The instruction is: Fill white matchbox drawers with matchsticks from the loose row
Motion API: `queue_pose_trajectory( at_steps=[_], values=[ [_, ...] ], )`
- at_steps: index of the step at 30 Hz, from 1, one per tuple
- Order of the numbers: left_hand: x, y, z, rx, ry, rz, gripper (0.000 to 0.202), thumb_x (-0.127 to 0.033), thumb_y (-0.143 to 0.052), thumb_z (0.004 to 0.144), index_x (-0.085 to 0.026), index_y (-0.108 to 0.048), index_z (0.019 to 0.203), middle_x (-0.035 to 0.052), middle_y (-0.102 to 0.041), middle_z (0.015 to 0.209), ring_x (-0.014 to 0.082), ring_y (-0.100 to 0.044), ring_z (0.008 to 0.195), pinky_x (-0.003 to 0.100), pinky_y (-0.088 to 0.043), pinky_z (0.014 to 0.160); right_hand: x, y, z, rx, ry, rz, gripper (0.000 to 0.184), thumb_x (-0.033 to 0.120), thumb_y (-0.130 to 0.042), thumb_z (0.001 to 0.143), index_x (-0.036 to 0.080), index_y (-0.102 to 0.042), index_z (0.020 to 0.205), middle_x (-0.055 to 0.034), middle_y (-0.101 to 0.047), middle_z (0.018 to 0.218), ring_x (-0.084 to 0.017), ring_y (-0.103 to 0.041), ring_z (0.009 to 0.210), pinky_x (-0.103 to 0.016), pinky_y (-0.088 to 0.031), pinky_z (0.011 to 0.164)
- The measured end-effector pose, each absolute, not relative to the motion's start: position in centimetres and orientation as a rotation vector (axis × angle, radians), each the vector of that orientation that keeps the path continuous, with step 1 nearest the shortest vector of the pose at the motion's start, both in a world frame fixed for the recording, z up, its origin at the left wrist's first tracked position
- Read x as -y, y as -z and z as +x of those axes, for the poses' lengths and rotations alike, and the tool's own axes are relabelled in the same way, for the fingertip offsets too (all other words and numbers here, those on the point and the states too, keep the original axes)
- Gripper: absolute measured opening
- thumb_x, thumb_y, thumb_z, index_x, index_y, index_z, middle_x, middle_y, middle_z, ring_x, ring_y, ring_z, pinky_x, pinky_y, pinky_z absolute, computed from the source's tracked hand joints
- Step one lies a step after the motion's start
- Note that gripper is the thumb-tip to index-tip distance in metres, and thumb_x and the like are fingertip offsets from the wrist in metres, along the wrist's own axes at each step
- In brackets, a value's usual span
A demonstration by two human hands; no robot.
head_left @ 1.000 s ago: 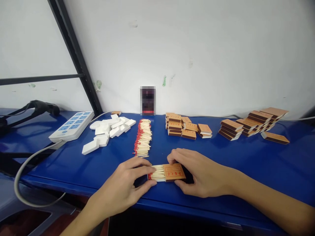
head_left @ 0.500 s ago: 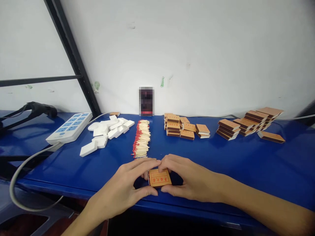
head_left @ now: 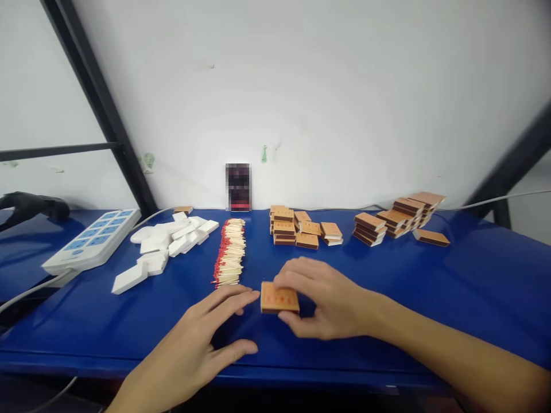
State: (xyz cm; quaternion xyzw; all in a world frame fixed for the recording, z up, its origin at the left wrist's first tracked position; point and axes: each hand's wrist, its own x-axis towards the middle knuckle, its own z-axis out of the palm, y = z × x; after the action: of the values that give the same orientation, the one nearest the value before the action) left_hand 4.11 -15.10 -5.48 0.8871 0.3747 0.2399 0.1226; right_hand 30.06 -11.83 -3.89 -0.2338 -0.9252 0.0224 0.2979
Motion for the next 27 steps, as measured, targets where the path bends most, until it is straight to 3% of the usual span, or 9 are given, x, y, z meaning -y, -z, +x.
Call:
queue_pose_trajectory(
  at_steps=[5, 9, 14, 18, 27],
  values=[
    [15.0, 5.7, 3.8, -1.114, -0.724, 2.681, 0.05, -0.035, -0.065, 0.086, -0.035, -0.052, 0.134, 0.002, -0.059, 0.133, 0.0234, -0.063, 0.112, 0.033, -0.055, 0.093, 8.5, 1.4, 36.9, 2.081, 0.327, -1.006, 0.02, 0.027, -0.055, 0.084, 0.02, -0.054, 0.103, -0.0077, -0.064, 0.095, -0.021, -0.06, 0.084, -0.036, -0.048, 0.075],
    [14.9, 5.7, 3.8, -1.116, -0.704, 2.732, 0.047, -0.034, -0.064, 0.086, -0.035, -0.054, 0.132, 0.0001, -0.062, 0.129, 0.0224, -0.064, 0.111, 0.031, -0.055, 0.093, 6.4, 1.0, 43.5, 1.859, 0.545, -1.413, 0.027, 0.036, -0.055, 0.083, 0.017, -0.056, 0.103, -0.0126, -0.065, 0.099, -0.028, -0.06, 0.09, -0.039, -0.045, 0.077],
    [14.9, 5.4, 4.0, -1.099, -0.704, 2.761, 0.043, -0.033, -0.062, 0.087, -0.036, -0.056, 0.129, -0.0015, -0.064, 0.125, 0.0206, -0.066, 0.107, 0.027, -0.056, 0.091, 5.8, 1.4, 46.9, 1.834, 0.392, -1.736, 0.036, 0.051, -0.054, 0.083, 0.019, -0.057, 0.098, -0.0094, -0.067, 0.087, -0.026, -0.061, 0.077, -0.035, -0.043, 0.065],
    [14.9, 5.2, 4.2, -1.084, -0.71, 2.75, 0.043, -0.031, -0.063, 0.087, -0.035, -0.057, 0.129, -0.0002, -0.065, 0.123, 0.0215, -0.067, 0.105, 0.027, -0.057, 0.089, 5.8, 1.6, 46.9, 1.907, 0.375, -1.845, 0.03, 0.048, -0.054, 0.081, 0.019, -0.055, 0.09, -0.0091, -0.066, 0.084, -0.026, -0.061, 0.079, -0.033, -0.042, 0.065],
    [14.9, 5.3, 4.0, -1.082, -0.667, 2.744, 0.041, -0.029, -0.062, 0.088, -0.036, -0.057, 0.128, -0.0011, -0.064, 0.123, 0.0203, -0.066, 0.107, 0.026, -0.055, 0.091, 5.7, 2.1, 47.3, 1.912, 0.353, -1.856, 0.03, 0.047, -0.053, 0.082, 0.02, -0.05, 0.093, -0.0087, -0.065, 0.085, -0.026, -0.061, 0.079, -0.033, -0.043, 0.065]
  ],
)
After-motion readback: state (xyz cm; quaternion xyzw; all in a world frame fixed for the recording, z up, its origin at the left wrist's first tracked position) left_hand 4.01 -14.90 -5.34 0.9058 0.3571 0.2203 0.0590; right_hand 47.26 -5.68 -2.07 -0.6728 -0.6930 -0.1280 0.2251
